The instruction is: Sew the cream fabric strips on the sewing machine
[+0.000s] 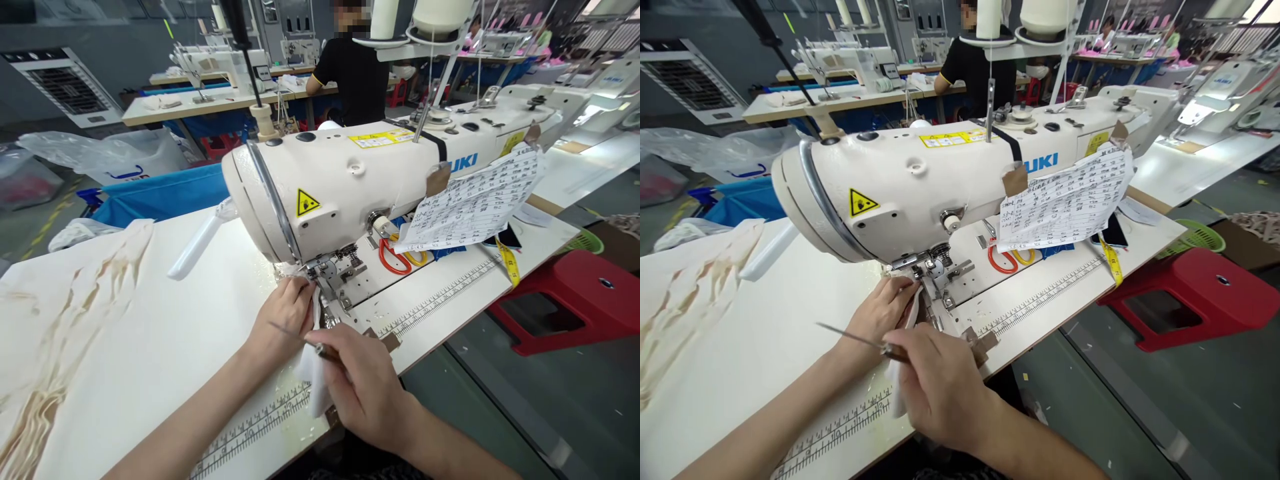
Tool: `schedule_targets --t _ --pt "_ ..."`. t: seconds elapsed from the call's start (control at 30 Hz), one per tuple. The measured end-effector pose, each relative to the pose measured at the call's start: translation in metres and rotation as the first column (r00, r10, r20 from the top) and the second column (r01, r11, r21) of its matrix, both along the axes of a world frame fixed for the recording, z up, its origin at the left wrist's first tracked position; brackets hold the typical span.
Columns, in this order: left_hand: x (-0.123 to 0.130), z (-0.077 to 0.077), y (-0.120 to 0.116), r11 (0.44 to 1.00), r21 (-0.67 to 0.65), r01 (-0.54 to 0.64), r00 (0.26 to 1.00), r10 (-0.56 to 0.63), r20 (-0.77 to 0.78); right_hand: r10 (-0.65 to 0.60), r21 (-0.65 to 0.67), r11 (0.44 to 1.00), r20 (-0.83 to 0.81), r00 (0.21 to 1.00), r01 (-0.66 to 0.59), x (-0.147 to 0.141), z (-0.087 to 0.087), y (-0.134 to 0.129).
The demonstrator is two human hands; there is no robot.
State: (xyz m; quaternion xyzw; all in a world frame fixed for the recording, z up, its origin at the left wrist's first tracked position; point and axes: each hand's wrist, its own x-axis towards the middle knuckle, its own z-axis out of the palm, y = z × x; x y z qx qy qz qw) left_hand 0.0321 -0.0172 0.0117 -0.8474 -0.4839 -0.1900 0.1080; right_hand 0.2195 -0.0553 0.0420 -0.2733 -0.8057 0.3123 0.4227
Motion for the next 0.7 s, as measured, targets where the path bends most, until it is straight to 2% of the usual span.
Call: schedule_targets --t 0.13,0.2,0.27,0.37,0.47,0.57,0.7 --pt "0.005 0.007 0.005 0.995 -0.073 -0.067 0.989 0.057 -0.139 0.084 0.084 0.993 -0.011 0.996 -0.083 -0.015 0.009 -0.009" --pt "0.004 0.007 0.007 0.987 -0.109 -0.120 0.988 0.108 -0.108 0.084 0.135 0.987 0.000 0.996 -0.083 -0.017 0.007 -0.015" --pt "-0.001 0.002 0.010 0.983 -0.098 -0.155 0.987 0.158 0.022 0.032 0.160 0.986 0.043 0.999 -0.038 -0.013 0.001 -0.020" --pt "-0.011 -0.007 0.016 0.983 -0.092 -0.156 0.937 0.177 0.303 -0.075 0.084 0.995 0.169 0.983 0.062 -0.001 -0.010 -0.018" --pt "-0.019 -0.009 0.019 0.975 -0.205 -0.085 0.852 0.178 0.492 -0.229 0.033 0.973 0.310 0.923 0.230 0.010 -0.021 -0.006" --pt "-0.022 -0.005 0.019 0.951 -0.309 -0.032 0.790 0.213 0.575 -0.356 0.103 0.932 0.432 0.828 0.347 0.013 -0.028 0.007" --pt "-0.025 -0.002 0.019 0.938 -0.346 0.001 0.755 0.227 0.615 -0.354 0.137 0.933 0.527 0.773 0.334 0.005 -0.031 0.016"
